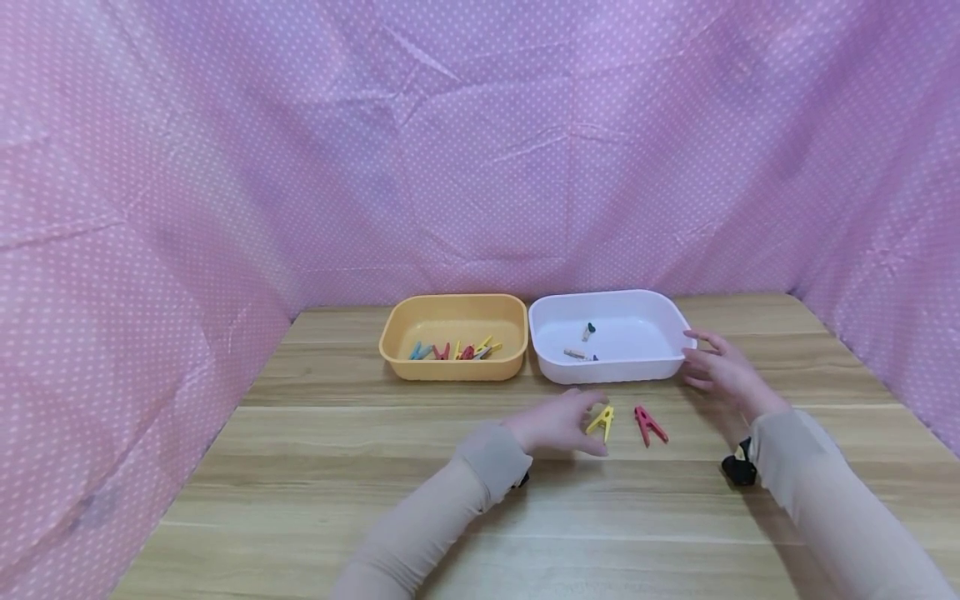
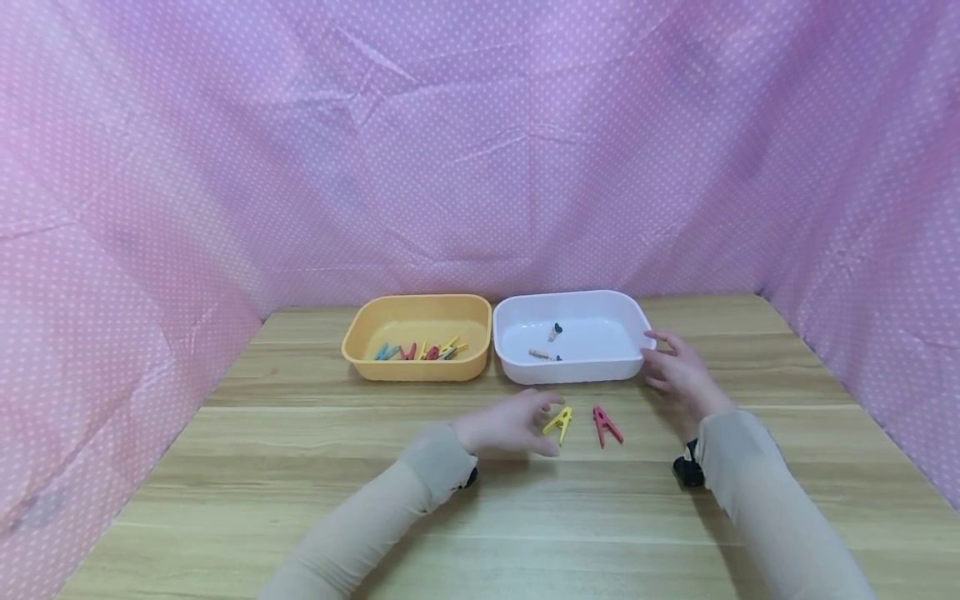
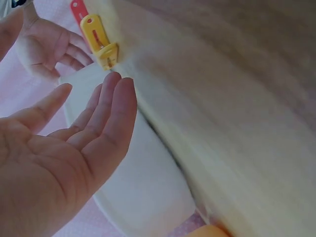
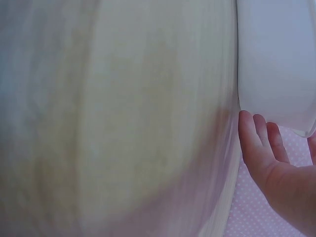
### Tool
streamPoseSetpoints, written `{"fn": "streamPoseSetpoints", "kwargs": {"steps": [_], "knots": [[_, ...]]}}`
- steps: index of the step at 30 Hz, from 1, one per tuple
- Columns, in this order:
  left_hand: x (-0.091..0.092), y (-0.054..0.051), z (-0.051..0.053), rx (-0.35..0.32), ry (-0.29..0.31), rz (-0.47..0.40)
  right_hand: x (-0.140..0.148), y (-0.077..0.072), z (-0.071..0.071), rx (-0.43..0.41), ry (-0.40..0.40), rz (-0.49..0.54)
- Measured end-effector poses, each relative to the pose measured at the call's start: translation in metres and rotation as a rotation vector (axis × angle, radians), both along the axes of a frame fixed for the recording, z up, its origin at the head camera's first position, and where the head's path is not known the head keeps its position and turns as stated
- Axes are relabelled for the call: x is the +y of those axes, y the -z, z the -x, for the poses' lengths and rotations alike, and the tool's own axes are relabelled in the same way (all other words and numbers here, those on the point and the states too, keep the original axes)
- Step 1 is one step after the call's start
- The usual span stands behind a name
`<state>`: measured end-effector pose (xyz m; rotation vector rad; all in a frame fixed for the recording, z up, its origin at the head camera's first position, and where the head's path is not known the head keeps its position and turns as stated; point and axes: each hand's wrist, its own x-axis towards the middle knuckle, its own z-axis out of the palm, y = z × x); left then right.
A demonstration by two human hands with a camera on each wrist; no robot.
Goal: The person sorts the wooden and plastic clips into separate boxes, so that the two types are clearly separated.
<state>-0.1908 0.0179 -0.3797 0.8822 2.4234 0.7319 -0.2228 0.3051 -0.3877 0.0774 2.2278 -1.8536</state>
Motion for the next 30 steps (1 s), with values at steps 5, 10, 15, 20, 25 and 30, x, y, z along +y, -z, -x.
{"fn": "streamPoseSetpoints", "kwargs": {"steps": [5,10,15,20,25,30], "knots": [[0.003,0.004,0.003,0.026,0.012,0.080,-0.001,0.001,-0.001,0.004,0.004,0.014],[0.006,0.006,0.006,0.020,-0.002,0.098,-0.001,0.002,-0.001,0.004,0.003,0.015],[0.010,0.007,0.009,0.036,-0.006,0.123,0.001,0.000,-0.001,-0.009,-0.011,-0.008],[0.017,0.009,0.011,0.038,-0.018,0.147,0.002,0.000,0.000,-0.015,-0.017,-0.021],[0.024,0.011,0.013,0.056,-0.040,0.159,0.001,0.002,0.000,0.000,-0.006,0.002],[0.031,0.014,0.015,0.068,-0.075,0.192,0.002,0.003,0.001,0.006,0.001,0.022]]}}
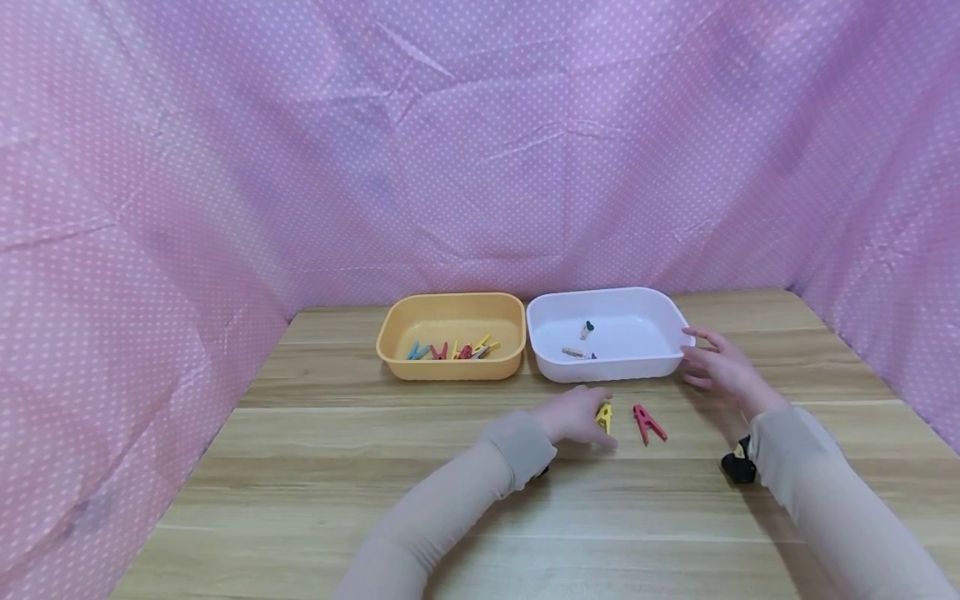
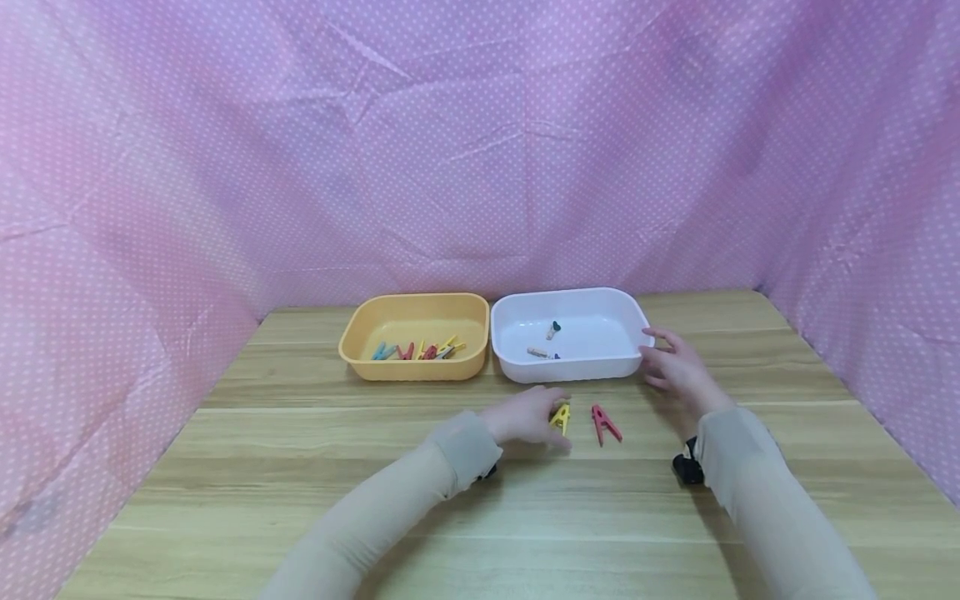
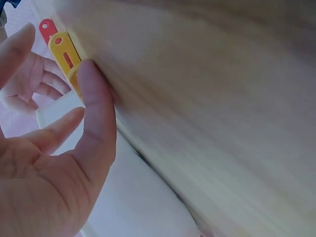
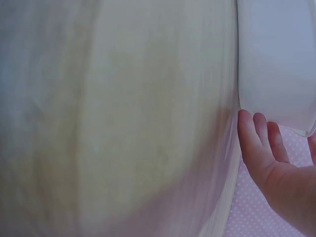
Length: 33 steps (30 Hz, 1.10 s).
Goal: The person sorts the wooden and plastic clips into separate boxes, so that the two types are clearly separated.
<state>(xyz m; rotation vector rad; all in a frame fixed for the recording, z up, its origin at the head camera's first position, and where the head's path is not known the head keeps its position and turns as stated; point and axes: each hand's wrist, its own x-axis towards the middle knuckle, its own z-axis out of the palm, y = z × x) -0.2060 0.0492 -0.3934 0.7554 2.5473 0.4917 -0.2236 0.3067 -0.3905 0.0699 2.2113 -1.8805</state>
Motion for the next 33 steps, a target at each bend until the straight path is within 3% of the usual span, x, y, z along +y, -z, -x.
{"fn": "streamPoseSetpoints", "kwargs": {"steps": [5,13,25,33], "knots": [[0.0040,-0.0025,-0.0011,0.004,-0.023,0.027,0.0008,-0.0003,0.0004,-0.005,0.005,0.015],[0.0066,-0.0058,-0.0026,0.040,-0.006,0.032,0.0002,-0.0002,-0.0004,-0.002,-0.003,-0.004],[0.0016,-0.0064,-0.0001,-0.088,-0.027,-0.077,0.0020,-0.0032,0.0016,-0.003,-0.005,0.018],[-0.0023,-0.0090,-0.0012,-0.116,-0.038,-0.108,0.0002,-0.0032,0.0003,0.015,-0.016,-0.032]]}}
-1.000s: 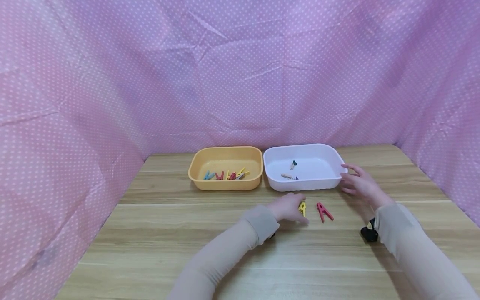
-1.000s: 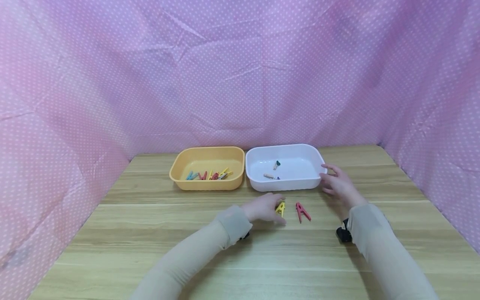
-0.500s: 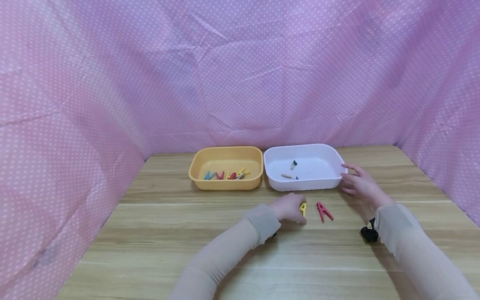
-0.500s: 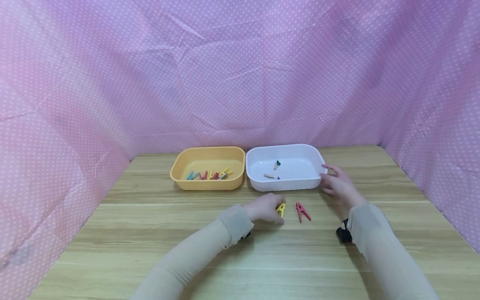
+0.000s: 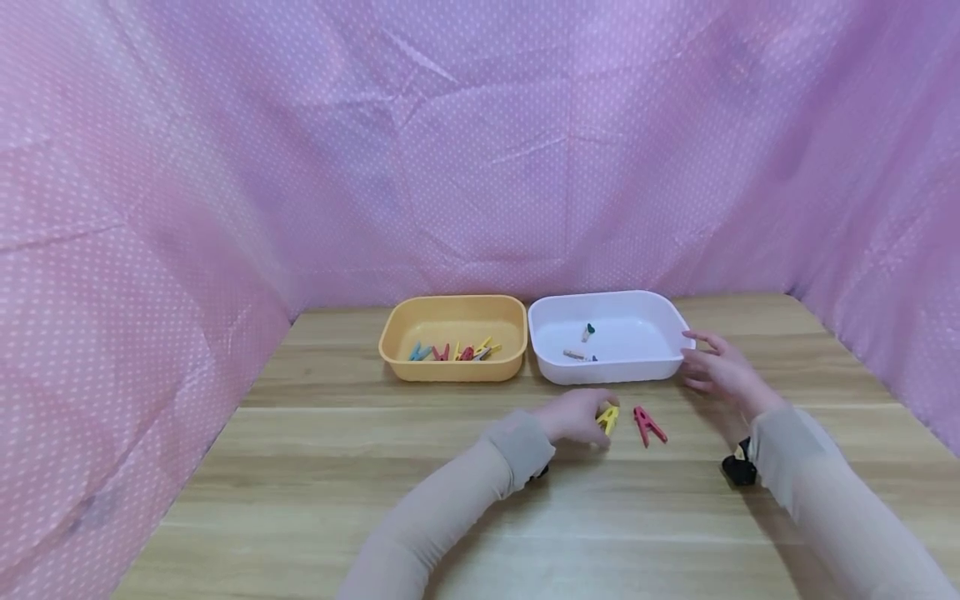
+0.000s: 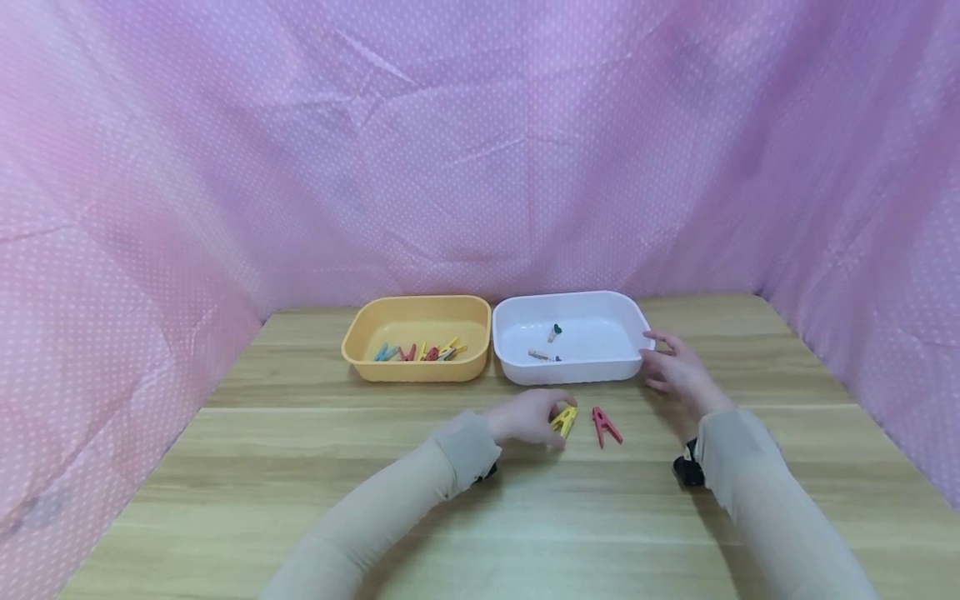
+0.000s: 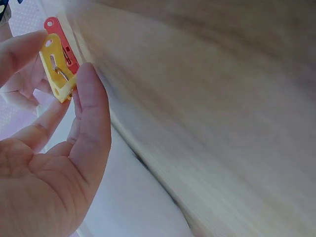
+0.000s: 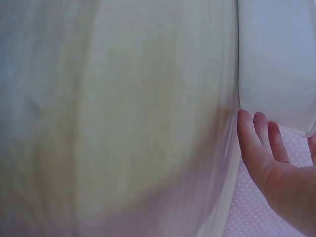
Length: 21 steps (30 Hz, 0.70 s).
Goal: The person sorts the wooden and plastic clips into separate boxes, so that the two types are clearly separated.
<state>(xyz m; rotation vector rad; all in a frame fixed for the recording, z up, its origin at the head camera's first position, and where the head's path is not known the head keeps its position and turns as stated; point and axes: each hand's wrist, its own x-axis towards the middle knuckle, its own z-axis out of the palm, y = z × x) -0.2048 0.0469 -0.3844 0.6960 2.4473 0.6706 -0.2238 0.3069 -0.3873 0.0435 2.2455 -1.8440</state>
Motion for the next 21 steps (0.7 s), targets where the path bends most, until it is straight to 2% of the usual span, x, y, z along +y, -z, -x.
{"fn": "streamPoseSetpoints", "kwargs": {"steps": [5,12,17,21], "knots": [[-0.004,0.000,-0.001,0.033,0.032,-0.024,-0.001,0.001,-0.001,0.001,0.000,-0.001],[-0.009,-0.004,0.001,0.080,0.058,-0.057,0.001,0.000,-0.001,-0.003,0.001,0.048],[-0.013,-0.006,0.000,0.090,0.070,-0.083,0.001,0.001,0.000,-0.009,-0.002,0.071],[-0.015,-0.008,0.000,0.092,0.084,-0.092,0.001,0.001,0.000,-0.009,-0.002,0.039]]}}
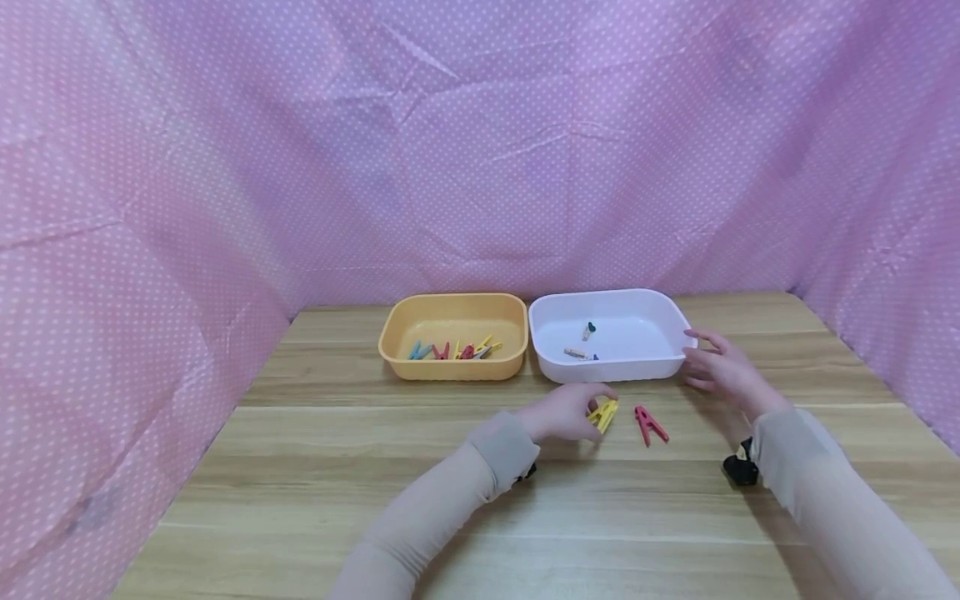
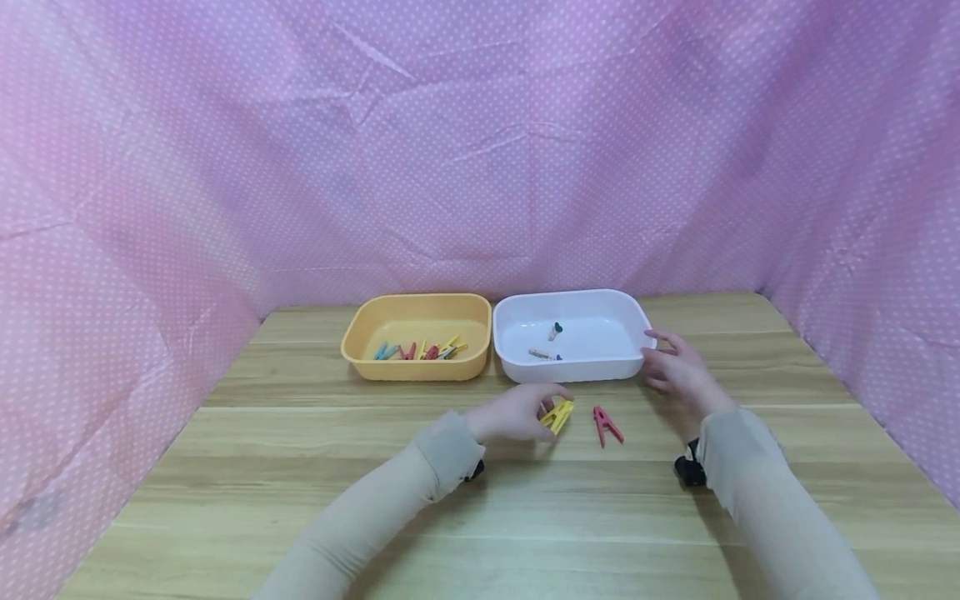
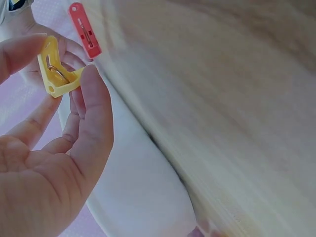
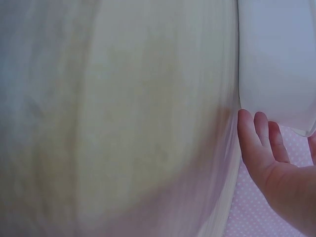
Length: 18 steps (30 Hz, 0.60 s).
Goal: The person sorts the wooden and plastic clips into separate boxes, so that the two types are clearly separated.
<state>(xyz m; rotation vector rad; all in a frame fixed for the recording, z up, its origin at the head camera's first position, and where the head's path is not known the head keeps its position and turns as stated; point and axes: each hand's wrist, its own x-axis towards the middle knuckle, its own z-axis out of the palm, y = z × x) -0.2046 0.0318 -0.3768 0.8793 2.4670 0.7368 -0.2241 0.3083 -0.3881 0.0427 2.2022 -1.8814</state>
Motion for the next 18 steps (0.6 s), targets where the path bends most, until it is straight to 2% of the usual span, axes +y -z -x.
{"fn": "streamPoseSetpoints", "kwargs": {"steps": [6,14,18], "knots": [[-0.004,-0.003,-0.002,0.002,0.008,-0.025,-0.002,-0.001,-0.001,-0.005,-0.010,-0.050],[-0.014,-0.008,-0.007,-0.012,-0.003,-0.071,0.000,0.000,-0.001,-0.005,-0.003,-0.005],[-0.020,-0.011,-0.010,-0.039,-0.030,-0.108,-0.001,0.000,-0.001,-0.003,-0.002,-0.020]]}}
